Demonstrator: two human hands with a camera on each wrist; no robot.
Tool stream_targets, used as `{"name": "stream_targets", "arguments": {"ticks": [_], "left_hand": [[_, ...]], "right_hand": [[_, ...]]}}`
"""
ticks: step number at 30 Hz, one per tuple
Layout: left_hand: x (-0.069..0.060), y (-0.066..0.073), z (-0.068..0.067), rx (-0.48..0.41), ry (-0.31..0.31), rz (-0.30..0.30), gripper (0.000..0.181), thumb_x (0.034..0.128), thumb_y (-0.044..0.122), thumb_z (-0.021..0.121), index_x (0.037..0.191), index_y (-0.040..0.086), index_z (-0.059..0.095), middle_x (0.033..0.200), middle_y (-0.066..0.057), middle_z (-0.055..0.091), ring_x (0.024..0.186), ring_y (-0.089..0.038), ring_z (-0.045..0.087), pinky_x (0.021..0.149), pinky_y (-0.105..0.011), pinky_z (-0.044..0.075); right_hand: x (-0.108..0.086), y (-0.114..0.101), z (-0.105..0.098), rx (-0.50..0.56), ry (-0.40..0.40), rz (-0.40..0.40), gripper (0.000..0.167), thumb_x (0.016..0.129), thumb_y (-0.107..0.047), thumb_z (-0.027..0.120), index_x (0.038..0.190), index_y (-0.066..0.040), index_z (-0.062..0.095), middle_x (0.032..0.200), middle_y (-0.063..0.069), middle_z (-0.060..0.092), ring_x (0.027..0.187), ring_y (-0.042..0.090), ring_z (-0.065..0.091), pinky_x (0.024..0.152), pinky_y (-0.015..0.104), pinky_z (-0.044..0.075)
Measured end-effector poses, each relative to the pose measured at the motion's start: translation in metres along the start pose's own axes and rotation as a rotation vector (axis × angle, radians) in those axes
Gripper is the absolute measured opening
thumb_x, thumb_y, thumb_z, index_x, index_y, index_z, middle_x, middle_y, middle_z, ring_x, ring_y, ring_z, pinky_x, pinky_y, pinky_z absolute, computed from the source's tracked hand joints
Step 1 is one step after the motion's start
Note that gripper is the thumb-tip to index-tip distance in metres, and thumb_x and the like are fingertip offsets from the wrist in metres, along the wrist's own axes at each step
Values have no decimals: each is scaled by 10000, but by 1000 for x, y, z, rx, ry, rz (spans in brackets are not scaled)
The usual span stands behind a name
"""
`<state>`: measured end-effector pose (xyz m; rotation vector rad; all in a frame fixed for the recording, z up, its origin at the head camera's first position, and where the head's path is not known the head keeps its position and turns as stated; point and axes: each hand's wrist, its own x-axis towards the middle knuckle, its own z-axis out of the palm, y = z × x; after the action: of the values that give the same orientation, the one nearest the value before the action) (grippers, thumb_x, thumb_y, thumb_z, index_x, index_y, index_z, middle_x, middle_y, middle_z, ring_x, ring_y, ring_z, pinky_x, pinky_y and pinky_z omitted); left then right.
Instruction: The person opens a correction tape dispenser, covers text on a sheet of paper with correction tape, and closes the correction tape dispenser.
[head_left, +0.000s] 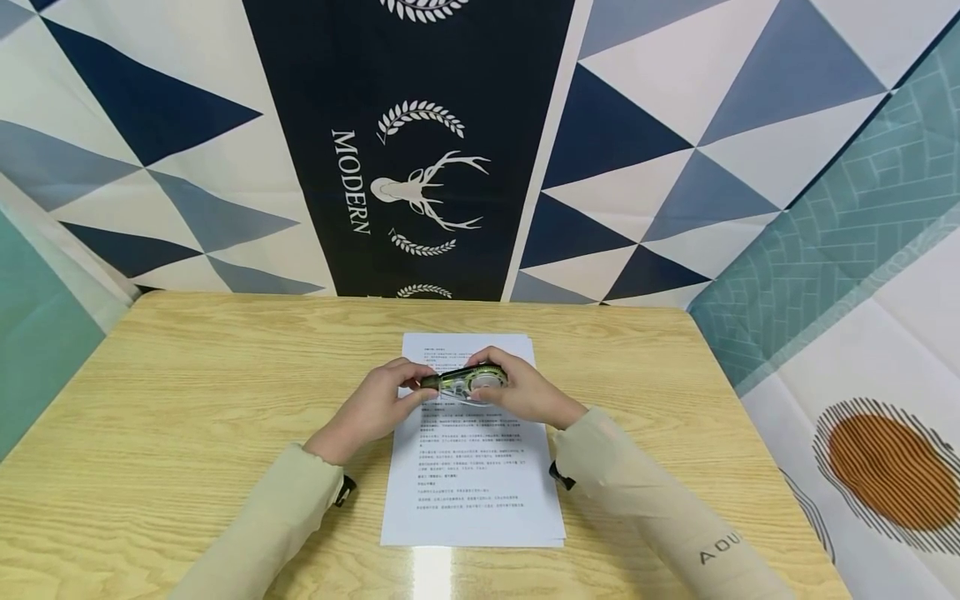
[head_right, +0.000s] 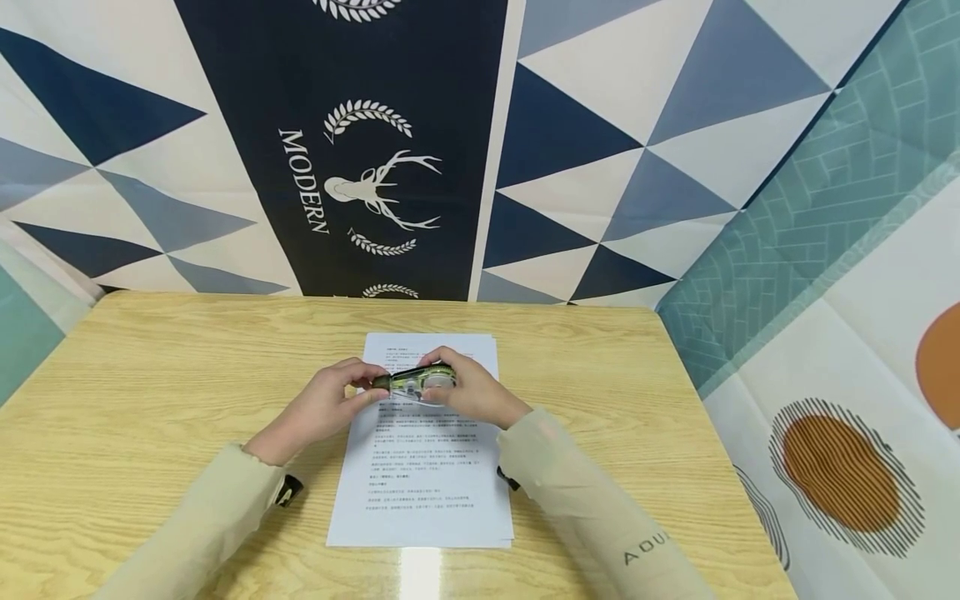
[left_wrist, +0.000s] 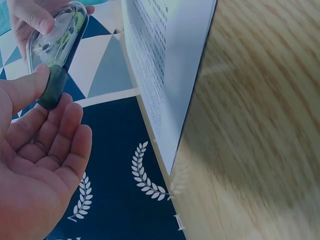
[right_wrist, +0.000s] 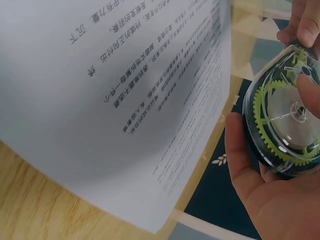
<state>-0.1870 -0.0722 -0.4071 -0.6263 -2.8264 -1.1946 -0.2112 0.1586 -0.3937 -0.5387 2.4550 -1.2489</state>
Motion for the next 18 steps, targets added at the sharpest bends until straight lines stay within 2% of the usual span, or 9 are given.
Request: {"name": "stream_targets", "arguments": {"ticks": [8, 18], "left_hand": [[-6, -5, -8, 43, 16, -62, 279, 876, 220, 653, 1120, 84, 652, 1017, 4, 635, 951, -165, 579, 871, -385, 480], [-17, -18, -23, 53, -3, -66, 290, 891, 233, 633, 1124, 60, 649, 1049, -18, 640, 955, -179, 587, 904, -414, 482]], "right_hand": [[-5, 3, -8, 22, 45, 53, 322, 869, -131, 655, 1154, -218, 535, 1177, 16, 562, 1005, 185, 552, 907, 374, 415], [-8, 6, -11, 33, 63, 82, 351, 854, -139, 675, 1167, -225, 543, 1212, 52, 550, 1020, 203, 565, 864, 340, 454]]}}
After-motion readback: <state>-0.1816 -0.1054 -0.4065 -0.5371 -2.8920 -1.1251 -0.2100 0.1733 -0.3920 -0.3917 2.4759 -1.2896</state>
